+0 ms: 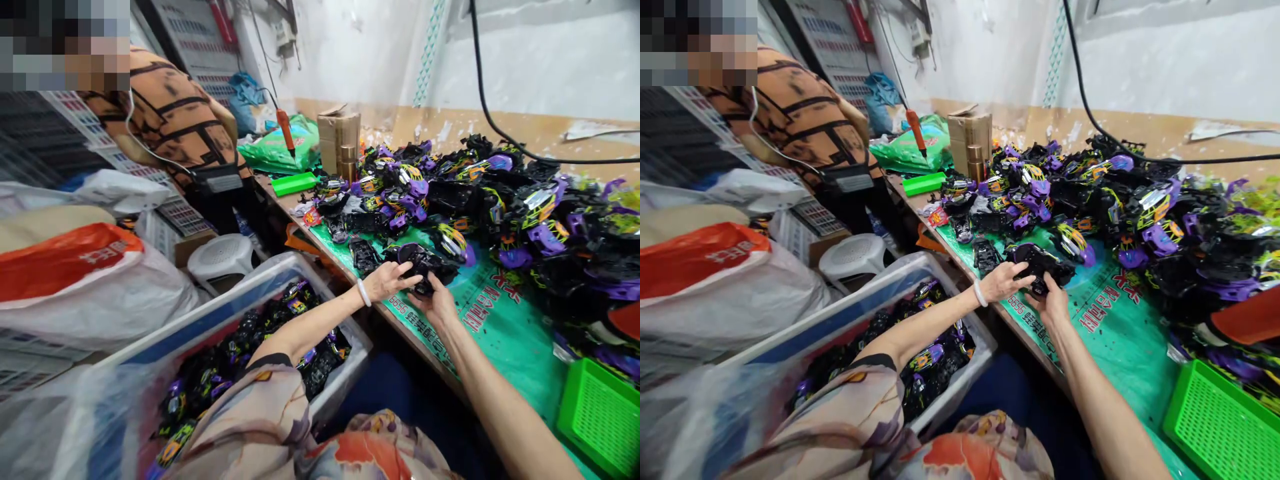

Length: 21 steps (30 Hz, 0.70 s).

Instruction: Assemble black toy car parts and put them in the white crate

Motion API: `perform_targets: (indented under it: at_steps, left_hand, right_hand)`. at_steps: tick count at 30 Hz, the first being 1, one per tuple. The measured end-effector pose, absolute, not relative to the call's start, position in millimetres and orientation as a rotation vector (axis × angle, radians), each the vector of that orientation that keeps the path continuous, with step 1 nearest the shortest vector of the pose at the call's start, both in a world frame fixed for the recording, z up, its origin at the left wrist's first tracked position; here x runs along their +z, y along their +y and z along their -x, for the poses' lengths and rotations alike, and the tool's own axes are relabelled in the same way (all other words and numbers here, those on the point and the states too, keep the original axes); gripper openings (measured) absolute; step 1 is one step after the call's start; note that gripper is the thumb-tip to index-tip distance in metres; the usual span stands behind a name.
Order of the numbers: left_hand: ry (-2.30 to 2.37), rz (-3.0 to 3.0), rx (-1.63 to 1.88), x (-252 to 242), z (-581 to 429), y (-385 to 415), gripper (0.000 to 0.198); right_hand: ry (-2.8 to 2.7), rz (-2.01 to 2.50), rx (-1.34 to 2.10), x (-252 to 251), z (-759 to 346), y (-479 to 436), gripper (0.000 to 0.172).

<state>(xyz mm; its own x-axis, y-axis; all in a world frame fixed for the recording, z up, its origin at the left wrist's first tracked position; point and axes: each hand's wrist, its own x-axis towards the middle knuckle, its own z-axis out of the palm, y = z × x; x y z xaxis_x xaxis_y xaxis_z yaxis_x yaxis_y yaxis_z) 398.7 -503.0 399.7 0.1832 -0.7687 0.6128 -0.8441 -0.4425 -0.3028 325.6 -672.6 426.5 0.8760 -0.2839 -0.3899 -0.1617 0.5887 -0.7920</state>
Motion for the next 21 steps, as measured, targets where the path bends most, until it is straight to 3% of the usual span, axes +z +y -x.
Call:
perform_targets:
  at_steps: [3, 6, 10, 13, 21]
  left_hand:
    - [-1.536, -2.202, 1.150, 407, -387, -499, 0.050]
    - [-1.161, -2.134, 1.206, 420, -380, -487, 0.057]
    - [-0.715, -2.181, 0.854, 434, -392, -476, 0.048]
    - [-0.769, -2.297, 0.547, 444, -407, -474, 0.044]
    - [-0.915, -2.896, 0.170, 485, -410, -493, 0.070]
  right_hand:
    - [0.524, 0.905, -0.109, 413, -326, -679, 0.025]
    - [0.485, 0.922, -0.104, 406, -325, -685, 0.027]
    - [0.456, 0.862, -0.064, 401, -325, -692, 0.020]
    - [0.443, 0.768, -0.017, 400, -326, -698, 0.016]
    - [0.466, 0.645, 0.033, 403, -330, -719, 0.011]
